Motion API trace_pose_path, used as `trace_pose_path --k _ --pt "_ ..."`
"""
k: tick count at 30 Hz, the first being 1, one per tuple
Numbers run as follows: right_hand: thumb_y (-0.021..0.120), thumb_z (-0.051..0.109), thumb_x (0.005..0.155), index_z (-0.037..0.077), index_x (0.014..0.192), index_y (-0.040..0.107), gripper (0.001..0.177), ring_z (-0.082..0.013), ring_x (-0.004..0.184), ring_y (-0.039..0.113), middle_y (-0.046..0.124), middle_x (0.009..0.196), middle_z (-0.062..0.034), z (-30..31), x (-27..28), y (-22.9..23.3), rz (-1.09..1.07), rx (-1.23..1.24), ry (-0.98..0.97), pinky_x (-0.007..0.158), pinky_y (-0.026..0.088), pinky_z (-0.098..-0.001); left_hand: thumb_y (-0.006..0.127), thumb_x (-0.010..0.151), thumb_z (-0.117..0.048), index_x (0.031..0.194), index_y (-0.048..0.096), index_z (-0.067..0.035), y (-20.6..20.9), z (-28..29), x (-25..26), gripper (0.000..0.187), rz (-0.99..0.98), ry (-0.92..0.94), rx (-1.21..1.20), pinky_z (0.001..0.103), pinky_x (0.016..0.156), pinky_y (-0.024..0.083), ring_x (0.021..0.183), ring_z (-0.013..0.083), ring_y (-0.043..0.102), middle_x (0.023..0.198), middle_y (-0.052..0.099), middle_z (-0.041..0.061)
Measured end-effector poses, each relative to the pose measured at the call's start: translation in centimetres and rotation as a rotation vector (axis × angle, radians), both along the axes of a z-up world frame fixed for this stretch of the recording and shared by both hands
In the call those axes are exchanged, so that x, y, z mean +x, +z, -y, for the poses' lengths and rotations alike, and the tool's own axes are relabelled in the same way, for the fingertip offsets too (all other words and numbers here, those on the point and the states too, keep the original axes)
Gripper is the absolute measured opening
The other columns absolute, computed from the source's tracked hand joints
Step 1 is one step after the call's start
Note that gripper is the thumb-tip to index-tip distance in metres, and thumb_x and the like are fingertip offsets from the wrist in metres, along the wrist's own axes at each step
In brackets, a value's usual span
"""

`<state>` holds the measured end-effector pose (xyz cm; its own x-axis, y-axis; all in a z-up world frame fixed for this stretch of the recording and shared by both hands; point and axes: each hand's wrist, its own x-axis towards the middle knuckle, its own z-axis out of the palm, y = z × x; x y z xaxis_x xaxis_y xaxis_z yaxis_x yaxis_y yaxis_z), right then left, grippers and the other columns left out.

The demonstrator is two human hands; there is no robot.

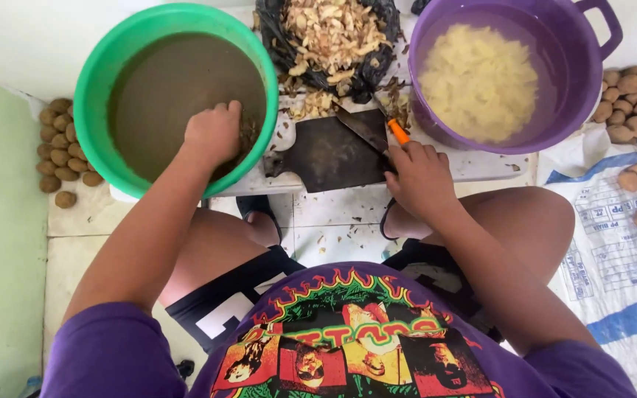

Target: Peeling potatoes with a hand peeler and slicing them into thin strips using a knife on a cutting board.

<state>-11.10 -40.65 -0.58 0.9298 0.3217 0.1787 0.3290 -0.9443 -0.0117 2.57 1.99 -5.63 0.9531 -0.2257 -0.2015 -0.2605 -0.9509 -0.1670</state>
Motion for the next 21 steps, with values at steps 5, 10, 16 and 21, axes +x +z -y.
trace_pose_path --k 5,10,16,21 --pt "0.073 0.030 0.090 0.015 0.131 0.063 0.045 -0.0346 0.104 0.068 0.064 0.112 -0.0122 -0.3 -0.1 -0.5 -0.053 -0.035 -0.031 0.086 0.054 -0.0510 0.070 0.088 -0.037 0.120 0.056 -0.009 8.3 2.9 -3.7 0.045 -0.023 0.038 -0.152 0.055 0.084 0.061 0.099 0.0454 0.072 0.112 0.061 0.016" --pt "0.075 0.012 0.086 0.004 0.128 0.062 0.046 -0.0427 0.101 0.068 0.064 0.109 -0.0212 -0.1 0.7 -1.4 -0.142 -0.004 -0.049 0.082 0.057 -0.0548 0.076 0.084 -0.027 0.123 0.059 -0.012 7.3 2.5 -3.5 0.045 -0.043 0.055 -0.210 0.057 0.089 0.061 0.105 0.0473 0.070 0.123 0.053 0.016" --pt "0.073 0.014 0.081 0.009 0.119 0.062 0.040 -0.0390 0.096 0.066 0.058 0.104 -0.0140 0.1 0.1 -1.7 -0.109 0.035 -0.077 0.076 0.057 -0.0518 0.081 0.083 -0.030 0.127 0.061 -0.013 6.9 2.7 -4.1 0.052 -0.057 0.042 -0.169 0.054 0.089 0.060 0.107 0.0448 0.070 0.114 0.056 0.016" --pt "0.075 0.011 0.079 0.008 0.120 0.062 0.043 -0.0381 0.096 0.064 0.053 0.103 -0.0129 -0.4 -0.9 0.2 -0.014 0.143 -0.040 0.076 0.060 -0.0495 0.075 0.087 -0.028 0.134 0.059 -0.013 7.6 3.0 -3.6 0.052 -0.092 0.068 -0.327 0.057 0.093 0.058 0.111 0.0446 0.069 0.117 0.062 0.016"
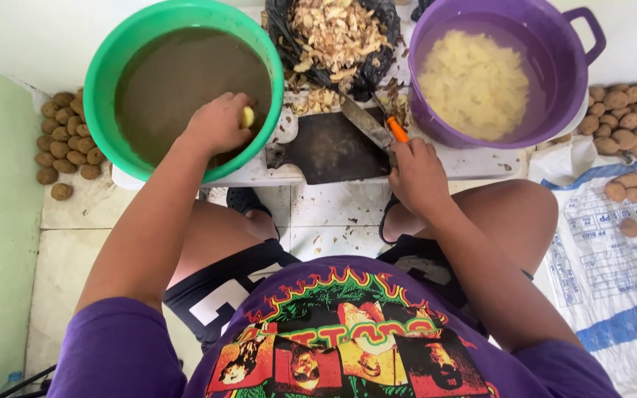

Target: Peeling potatoes with a hand peeler and slicing them into thin strips using a knife on a cutting board.

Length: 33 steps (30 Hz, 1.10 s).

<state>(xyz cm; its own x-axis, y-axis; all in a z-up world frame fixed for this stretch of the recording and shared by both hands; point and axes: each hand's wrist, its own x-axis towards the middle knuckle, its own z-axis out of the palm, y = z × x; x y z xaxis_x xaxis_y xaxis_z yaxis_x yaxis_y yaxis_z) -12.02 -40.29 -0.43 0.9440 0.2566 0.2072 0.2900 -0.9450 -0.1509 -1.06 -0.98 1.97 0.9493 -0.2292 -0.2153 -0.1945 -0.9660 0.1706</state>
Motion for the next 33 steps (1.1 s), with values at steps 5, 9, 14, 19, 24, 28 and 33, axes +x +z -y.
trace_pose_path --k 5,9,14,19,24,28,33 --pt "0.074 0.008 0.079 0.007 0.123 0.061 0.046 -0.0391 0.098 0.064 0.053 0.105 -0.0149 -0.1 0.0 0.4 0.026 0.062 0.046 0.081 0.059 -0.0474 0.065 0.093 -0.008 0.144 0.044 -0.011 1.5 -2.0 0.3 0.055 -0.097 0.090 -0.832 0.043 0.074 0.060 0.102 0.0354 0.067 0.122 0.057 0.019" --pt "0.066 0.007 0.081 0.009 0.127 0.061 0.047 -0.0361 0.096 0.058 0.056 0.110 -0.0148 -0.8 0.2 0.8 -0.005 0.214 0.020 0.079 0.053 -0.0437 0.050 0.106 -0.023 0.142 0.046 -0.010 4.4 -1.8 -0.1 0.039 -0.294 0.279 -1.565 0.023 0.053 0.044 0.077 0.0154 0.059 0.113 0.063 0.014" --pt "0.066 0.006 0.081 0.005 0.130 0.061 0.050 -0.0359 0.098 0.058 0.056 0.111 -0.0158 -0.9 0.1 1.5 -0.006 0.252 0.057 0.081 0.052 -0.0423 0.043 0.101 -0.039 0.117 0.060 -0.009 4.6 -1.6 0.1 0.038 -0.217 0.479 -1.701 0.027 0.054 0.039 0.070 0.0170 0.057 0.083 0.063 0.008" --pt "0.067 0.007 0.080 0.004 0.132 0.061 0.053 -0.0359 0.101 0.058 0.057 0.113 -0.0158 -0.3 -0.1 1.0 -0.048 0.249 0.037 0.083 0.052 -0.0419 0.048 0.098 -0.007 0.132 0.049 -0.018 3.8 -1.4 -0.1 0.035 0.020 0.369 -1.371 0.023 0.056 0.046 0.075 0.0128 0.061 0.116 0.066 0.008" --pt "0.068 0.007 0.080 0.009 0.127 0.060 0.048 -0.0338 0.089 0.064 0.056 0.111 -0.0130 0.1 -0.2 0.7 -0.021 0.232 0.033 0.074 0.054 -0.0428 0.073 0.104 -0.027 0.123 0.058 -0.005 5.3 -0.8 -0.8 0.033 0.325 0.346 -0.604 0.035 0.061 0.050 0.065 0.0190 0.060 0.086 0.069 0.008" --pt "0.067 0.010 0.082 0.010 0.127 0.059 0.046 -0.0355 0.081 0.065 0.055 0.111 -0.0127 -0.1 -0.1 0.8 -0.077 0.207 0.007 0.067 0.054 -0.0461 0.075 0.100 -0.030 0.129 0.056 -0.006 4.7 -1.1 -0.8 0.042 0.321 0.344 -0.420 0.045 0.074 0.056 0.081 0.0318 0.072 0.100 0.075 0.016" --pt "0.068 0.008 0.082 0.009 0.125 0.061 0.043 -0.0349 0.082 0.065 0.056 0.112 -0.0125 0.0 -0.3 1.4 -0.054 0.226 0.017 0.069 0.054 -0.0456 0.064 0.088 -0.008 0.127 0.057 -0.014 1.9 -2.1 -0.2 0.040 0.090 0.264 -0.031 0.053 0.087 0.054 0.105 0.0408 0.066 0.117 0.066 0.017"
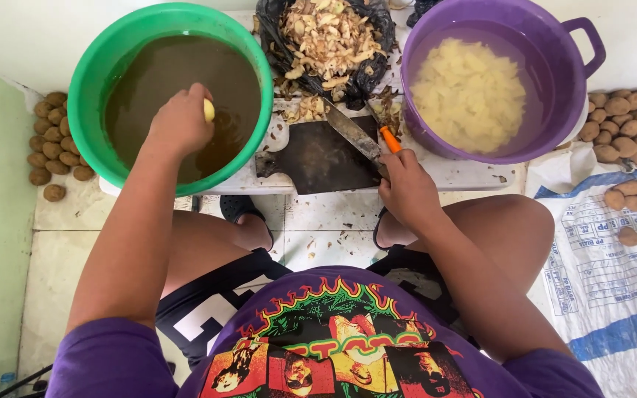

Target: Peeling potatoes with a hand peeler and slicing them into thin strips using a knife on a cutting board.

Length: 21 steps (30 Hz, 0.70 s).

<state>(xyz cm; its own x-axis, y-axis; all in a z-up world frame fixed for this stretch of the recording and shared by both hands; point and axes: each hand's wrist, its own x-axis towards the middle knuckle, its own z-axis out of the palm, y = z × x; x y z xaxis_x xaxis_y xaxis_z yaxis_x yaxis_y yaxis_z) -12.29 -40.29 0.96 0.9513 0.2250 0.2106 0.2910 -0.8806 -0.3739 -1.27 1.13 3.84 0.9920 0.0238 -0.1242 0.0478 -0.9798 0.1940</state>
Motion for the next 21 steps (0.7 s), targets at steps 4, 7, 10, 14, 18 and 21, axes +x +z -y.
trace_pose_path --k 4,7,10,14,18,21 --pt "0.068 0.008 0.081 0.012 0.126 0.059 0.045 -0.0329 0.081 0.065 0.054 0.111 -0.0111 0.4 0.0 -0.1 0.032 -0.016 0.005 0.067 0.055 -0.0439 0.071 0.087 -0.017 0.130 0.061 -0.013 0.3 0.0 -0.1 0.044 -0.133 0.004 0.036 0.050 0.087 0.054 0.107 0.0380 0.066 0.118 0.069 0.015" --pt "0.068 0.013 0.087 0.007 0.130 0.059 0.044 -0.0389 0.091 0.073 0.053 0.112 -0.0140 0.8 0.1 0.7 -0.146 -0.115 0.020 0.073 0.064 -0.0456 0.072 0.095 -0.018 0.131 0.058 -0.009 1.6 0.5 -0.3 0.039 -0.003 -0.032 -0.032 0.058 0.090 0.056 0.109 0.0483 0.069 0.115 0.066 0.026" --pt "0.060 0.017 0.095 0.007 0.134 0.059 0.040 -0.0384 0.100 0.072 0.059 0.118 -0.0164 0.4 0.1 1.8 -0.405 0.201 -0.067 0.080 0.061 -0.0445 0.074 0.097 -0.016 0.133 0.056 -0.006 2.5 1.4 -1.0 0.041 0.089 -0.008 -0.082 0.059 0.089 0.056 0.108 0.0495 0.069 0.114 0.064 0.027" --pt "0.054 0.012 0.098 0.005 0.130 0.052 0.033 -0.0191 0.071 0.067 0.066 0.101 -0.0091 -0.6 0.3 2.1 -0.751 0.881 -0.267 0.061 0.052 -0.0306 0.074 0.090 -0.013 0.129 0.058 -0.011 2.1 1.8 -1.4 0.042 0.261 -0.024 -0.132 0.049 0.080 0.054 0.099 0.0374 0.066 0.115 0.066 0.015" --pt "0.060 0.012 0.097 0.002 0.130 0.043 0.038 -0.0243 0.072 0.068 0.062 0.105 -0.0169 -0.8 0.3 0.1 -0.841 1.019 -0.273 0.059 0.056 -0.0341 0.075 0.090 -0.012 0.129 0.058 -0.011 1.7 1.9 -1.3 0.043 0.287 -0.037 -0.153 0.049 0.080 0.054 0.097 0.0372 0.067 0.115 0.066 0.016" --pt "0.058 0.012 0.100 0.003 0.131 0.042 0.036 -0.0234 0.072 0.068 0.063 0.105 -0.0150 -0.8 0.3 -0.3 -0.865 0.994 -0.281 0.059 0.058 -0.0341 0.075 0.091 -0.010 0.128 0.057 -0.009 1.8 1.9 -1.6 0.041 0.298 -0.049 -0.200 0.048 0.081 0.053 0.097 0.0361 0.066 0.116 0.067 0.016"
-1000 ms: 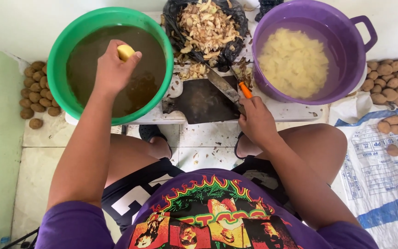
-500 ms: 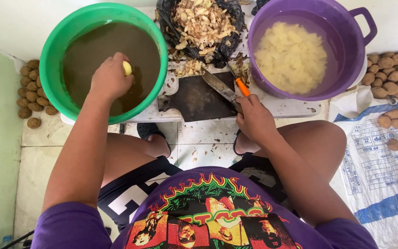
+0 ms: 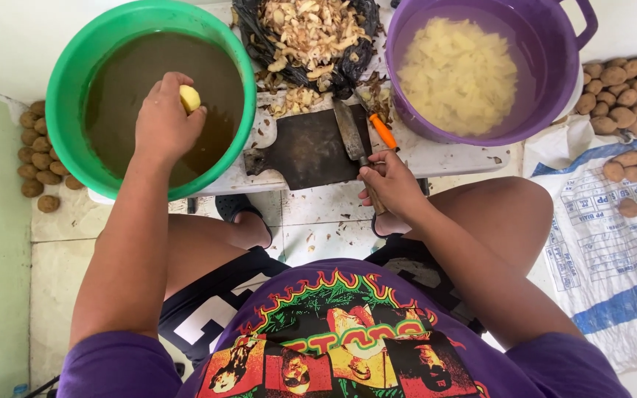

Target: Peeling potatoes with a hand peeler and slicing them into thin strips using a knife on a cutting board.

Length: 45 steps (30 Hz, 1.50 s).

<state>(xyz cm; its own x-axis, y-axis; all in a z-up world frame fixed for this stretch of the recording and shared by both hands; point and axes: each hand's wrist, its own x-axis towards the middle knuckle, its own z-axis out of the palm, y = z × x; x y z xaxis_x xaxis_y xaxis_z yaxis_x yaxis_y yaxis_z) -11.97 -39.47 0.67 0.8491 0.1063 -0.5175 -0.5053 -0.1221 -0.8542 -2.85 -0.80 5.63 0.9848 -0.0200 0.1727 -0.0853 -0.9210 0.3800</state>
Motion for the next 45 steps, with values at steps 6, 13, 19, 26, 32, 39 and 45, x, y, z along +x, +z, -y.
trace_pose_path --k 6,13,19,26,32,39,45 --pt "0.057 0.014 0.100 0.003 0.128 0.044 0.032 -0.0254 0.068 0.068 0.066 0.101 -0.0157 0.5 -1.3 1.8 -0.046 -0.042 0.005 0.059 0.057 -0.0356 0.075 0.089 -0.006 0.131 0.057 -0.007 -1.3 -1.0 -0.1 0.045 0.024 0.007 -0.011 0.049 0.082 0.054 0.097 0.0402 0.066 0.126 0.058 0.019" --pt "0.054 0.008 0.100 -0.001 0.128 0.043 0.032 -0.0222 0.071 0.062 0.066 0.095 -0.0180 2.7 -5.8 2.5 -0.048 -0.003 -0.030 0.061 0.056 -0.0352 0.076 0.093 -0.010 0.130 0.044 -0.002 -0.8 -2.3 -0.7 0.050 -0.018 0.070 -0.019 0.051 0.083 0.053 0.100 0.0418 0.068 0.115 0.067 0.023" --pt "0.055 0.004 0.099 0.000 0.130 0.044 0.034 -0.0207 0.067 0.063 0.063 0.101 -0.0166 3.5 -5.1 1.5 0.086 0.051 -0.111 0.059 0.056 -0.0326 0.089 0.093 -0.023 0.132 0.064 -0.006 0.9 0.3 -0.8 0.049 0.302 -0.010 0.110 0.043 0.073 0.056 0.084 0.0307 0.069 0.109 0.071 0.013" --pt "0.060 0.008 0.099 0.004 0.131 0.045 0.035 -0.0156 0.066 0.063 0.065 0.102 -0.0112 2.6 -3.9 0.7 0.160 -0.078 -0.147 0.056 0.052 -0.0271 0.092 0.087 -0.020 0.123 0.059 -0.004 2.3 9.4 -1.7 0.052 0.303 -0.210 -0.171 0.037 0.073 0.059 0.083 0.0254 0.072 0.104 0.074 0.012" --pt "0.059 0.010 0.102 0.000 0.129 0.044 0.032 -0.0189 0.065 0.067 0.067 0.099 -0.0150 3.5 -4.0 -1.0 0.290 -0.100 -0.184 0.052 0.056 -0.0284 0.093 0.080 -0.034 0.118 0.063 -0.013 -5.0 17.8 0.4 0.053 -0.024 -0.351 -0.322 0.041 0.081 0.056 0.095 0.0282 0.064 0.108 0.062 0.007" --pt "0.062 0.011 0.103 -0.003 0.127 0.048 0.032 -0.0246 0.064 0.072 0.069 0.100 -0.0231 4.0 -4.4 -2.2 0.371 -0.225 -0.187 0.051 0.064 -0.0329 0.088 0.087 -0.034 0.115 0.057 -0.011 -8.3 21.7 0.7 0.048 -0.103 -0.359 -0.246 0.050 0.088 0.060 0.112 0.0405 0.070 0.107 0.069 0.016" --pt "0.064 0.015 0.102 0.000 0.125 0.053 0.030 -0.0225 0.055 0.070 0.072 0.089 -0.0174 3.2 -4.2 -0.8 0.383 -0.336 -0.124 0.050 0.060 -0.0336 0.083 0.082 -0.021 0.122 0.050 -0.011 -8.0 19.9 -0.8 0.053 -0.151 -0.320 -0.297 0.051 0.097 0.055 0.123 0.0443 0.057 0.119 0.049 0.012"
